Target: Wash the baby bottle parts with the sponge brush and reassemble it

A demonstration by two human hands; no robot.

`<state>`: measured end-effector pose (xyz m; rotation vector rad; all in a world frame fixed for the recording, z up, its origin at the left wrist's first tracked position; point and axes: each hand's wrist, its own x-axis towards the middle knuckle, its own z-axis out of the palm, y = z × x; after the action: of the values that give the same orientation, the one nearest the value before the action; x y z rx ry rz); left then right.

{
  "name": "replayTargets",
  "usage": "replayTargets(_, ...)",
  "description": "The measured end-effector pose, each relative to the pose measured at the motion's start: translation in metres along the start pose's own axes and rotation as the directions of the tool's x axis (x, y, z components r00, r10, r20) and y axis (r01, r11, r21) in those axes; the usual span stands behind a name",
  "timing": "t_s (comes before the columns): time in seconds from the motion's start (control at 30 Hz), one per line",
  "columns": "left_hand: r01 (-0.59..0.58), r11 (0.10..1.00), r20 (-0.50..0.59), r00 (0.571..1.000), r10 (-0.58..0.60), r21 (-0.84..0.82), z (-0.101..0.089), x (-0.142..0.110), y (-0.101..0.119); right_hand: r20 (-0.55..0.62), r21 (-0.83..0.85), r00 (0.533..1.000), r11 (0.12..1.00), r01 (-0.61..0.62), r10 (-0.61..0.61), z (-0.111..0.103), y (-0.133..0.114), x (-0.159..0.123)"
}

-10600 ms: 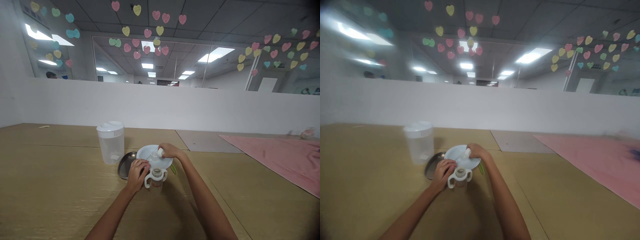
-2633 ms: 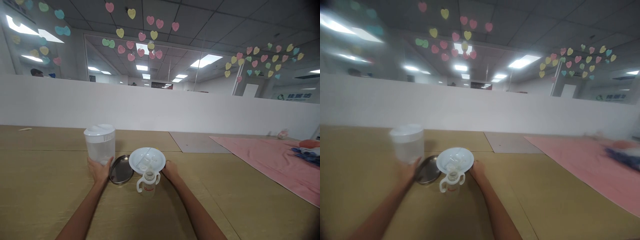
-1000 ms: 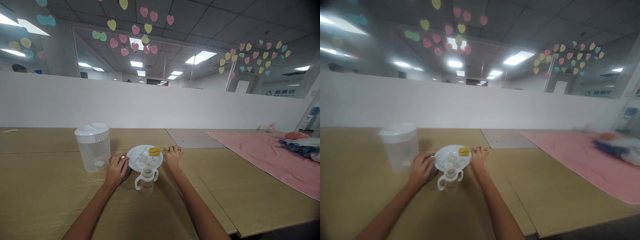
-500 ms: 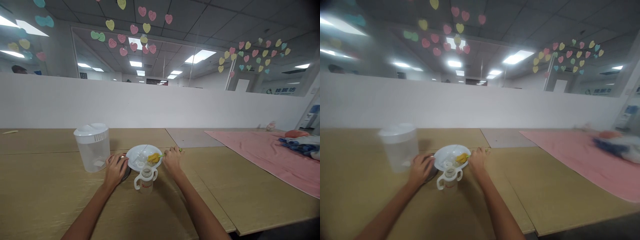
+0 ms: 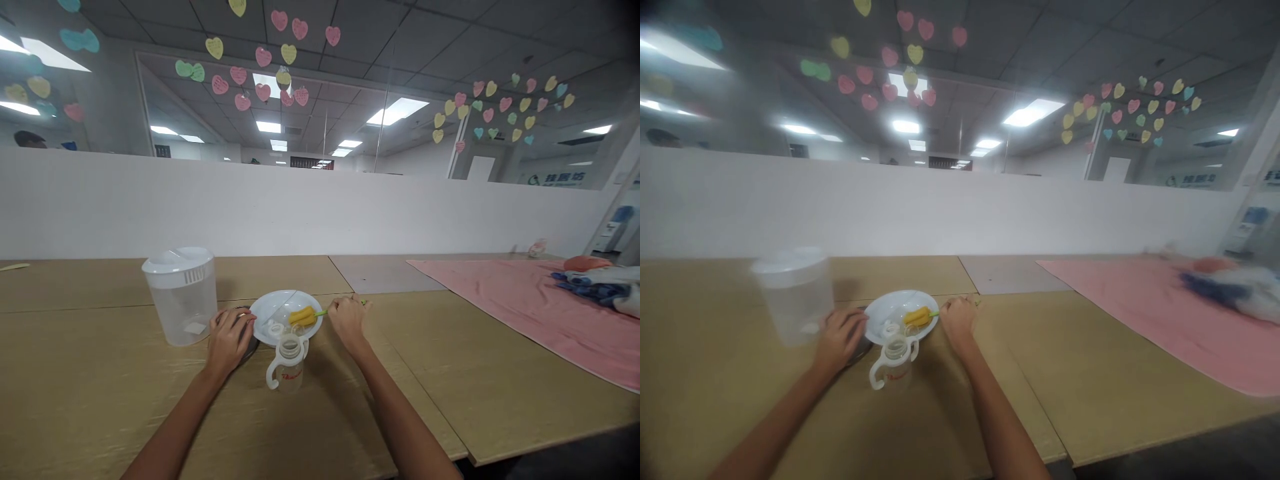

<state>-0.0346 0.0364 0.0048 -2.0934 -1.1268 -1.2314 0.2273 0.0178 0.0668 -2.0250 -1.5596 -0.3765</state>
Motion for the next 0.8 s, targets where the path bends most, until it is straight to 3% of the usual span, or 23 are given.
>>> replayTargets(0.13,-0.077,0.996,0.054,0.995,0.080,-0.051,-0.004,0.005,0.011,0.048,0.045,0.998,0.998,-0.037,0.034,0.001,-0.002,-0.001)
replayTargets(0.27,-0.112,0.980,0.175,0.974,0.140,-0.162,-0.006,0.009,0.032,0.057,0.045,0.998,0.998,-0.038,0.036,0.001,-0.005,-0.003)
replayTargets(0.4,-0.059,0.964,0.253,0.959,0.126,-0.259,-0.002,0.008,0.046,0.084,0.051,0.996,0.998,-0.037,0.033,0.001,-0.006,-0.005)
replayTargets(0.8,0.183,0.875,0.290,0.956,-0.052,-0.448,0.000,0.002,0.050,0.170,0.157,0.985,0.986,-0.056,0.029,0.011,-0.010,-0.008)
